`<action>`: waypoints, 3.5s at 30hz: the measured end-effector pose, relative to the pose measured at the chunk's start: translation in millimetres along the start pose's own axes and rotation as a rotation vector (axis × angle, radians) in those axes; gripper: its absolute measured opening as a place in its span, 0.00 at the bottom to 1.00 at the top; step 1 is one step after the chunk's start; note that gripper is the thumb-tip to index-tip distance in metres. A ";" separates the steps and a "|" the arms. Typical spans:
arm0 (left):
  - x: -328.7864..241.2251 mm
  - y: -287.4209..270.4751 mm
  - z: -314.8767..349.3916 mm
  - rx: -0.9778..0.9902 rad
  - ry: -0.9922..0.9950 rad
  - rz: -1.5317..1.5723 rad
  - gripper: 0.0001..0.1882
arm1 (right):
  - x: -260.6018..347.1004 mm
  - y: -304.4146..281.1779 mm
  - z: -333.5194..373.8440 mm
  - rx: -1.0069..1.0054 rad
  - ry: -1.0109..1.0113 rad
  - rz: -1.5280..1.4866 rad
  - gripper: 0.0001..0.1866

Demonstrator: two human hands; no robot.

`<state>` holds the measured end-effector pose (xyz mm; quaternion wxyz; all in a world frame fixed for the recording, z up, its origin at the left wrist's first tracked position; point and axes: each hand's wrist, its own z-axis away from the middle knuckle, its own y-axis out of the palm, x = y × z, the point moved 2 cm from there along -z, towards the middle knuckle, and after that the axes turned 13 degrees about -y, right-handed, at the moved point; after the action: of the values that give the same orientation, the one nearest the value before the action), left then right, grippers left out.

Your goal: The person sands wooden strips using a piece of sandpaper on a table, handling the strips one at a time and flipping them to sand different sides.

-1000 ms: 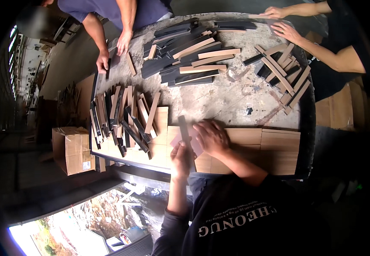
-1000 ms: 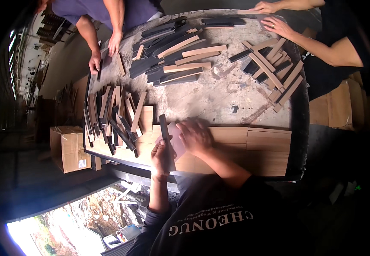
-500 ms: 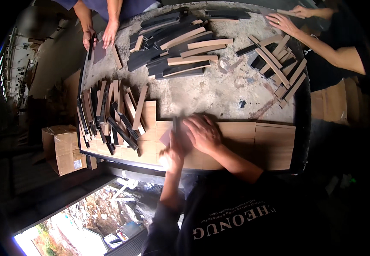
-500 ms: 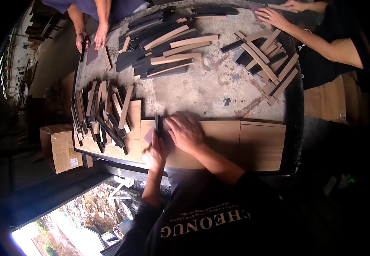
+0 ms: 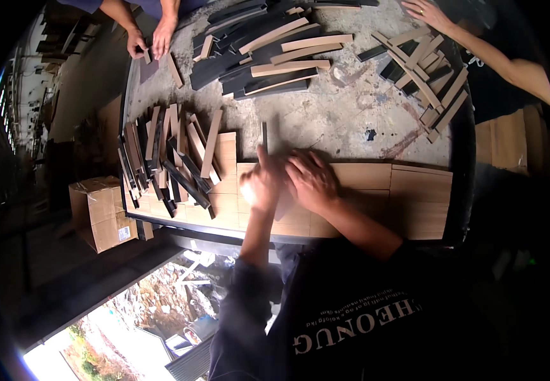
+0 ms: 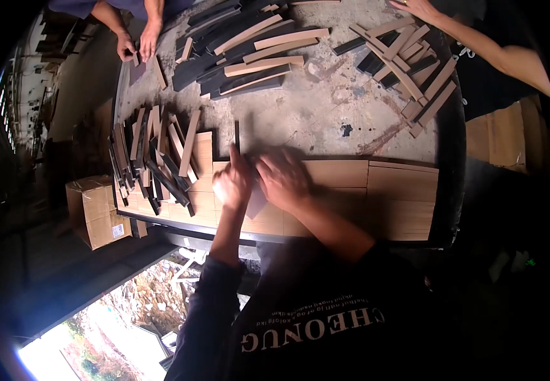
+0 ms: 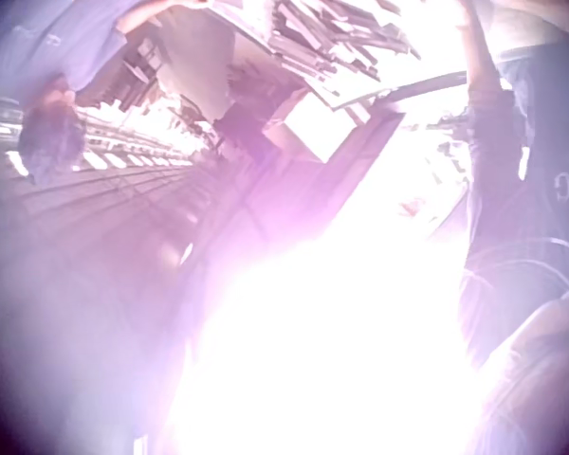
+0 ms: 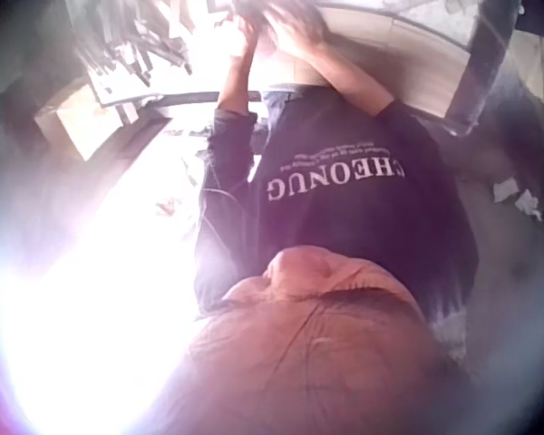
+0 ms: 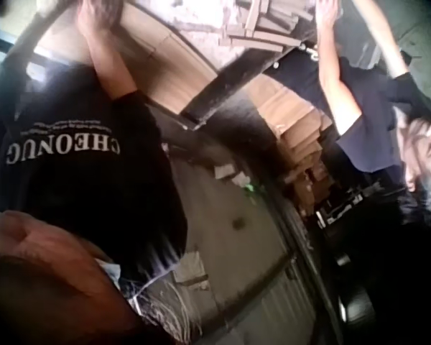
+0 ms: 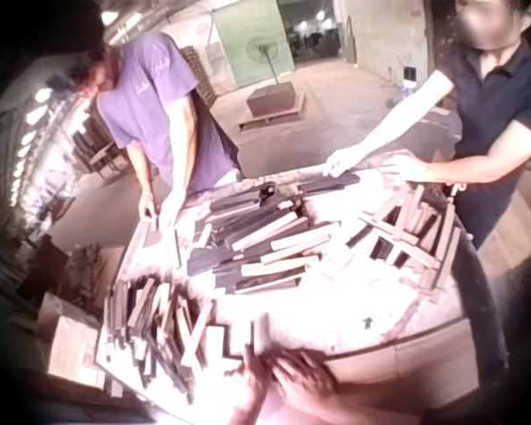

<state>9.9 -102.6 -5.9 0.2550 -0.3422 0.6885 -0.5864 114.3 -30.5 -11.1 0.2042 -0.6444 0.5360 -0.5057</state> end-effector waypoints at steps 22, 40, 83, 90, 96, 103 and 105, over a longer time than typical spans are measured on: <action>8.8 5.2 27.5 -0.176 0.054 0.184 0.26 | -3.9 4.8 6.9 0.006 0.022 -0.073 0.19; 1.0 -119.3 63.1 0.647 -0.635 2.303 0.28 | -2.2 -1.0 3.4 -0.079 -0.048 -0.126 0.20; 30.1 -47.4 62.8 0.060 -0.329 0.507 0.16 | -3.2 1.5 2.9 0.008 0.037 -0.048 0.20; 20.7 -3.7 81.9 0.130 -0.199 0.213 0.30 | -4.2 -1.9 4.5 0.023 0.030 -0.054 0.21; -6.4 -14.8 15.2 0.113 -0.082 0.038 0.36 | -3.5 7.5 5.8 0.032 0.030 -0.025 0.20; 23.9 -11.8 84.3 -0.011 0.125 -0.047 0.40 | -5.3 2.8 6.6 -0.021 0.030 -0.064 0.21; 22.8 -6.9 82.6 -0.018 0.148 0.045 0.39 | -7.5 3.2 6.0 -0.037 0.026 -0.058 0.21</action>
<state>58.8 -173.1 -13.0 0.2132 -0.2846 0.7183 -0.5980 118.7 -26.5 -19.3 0.1706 -0.6567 0.5291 -0.5095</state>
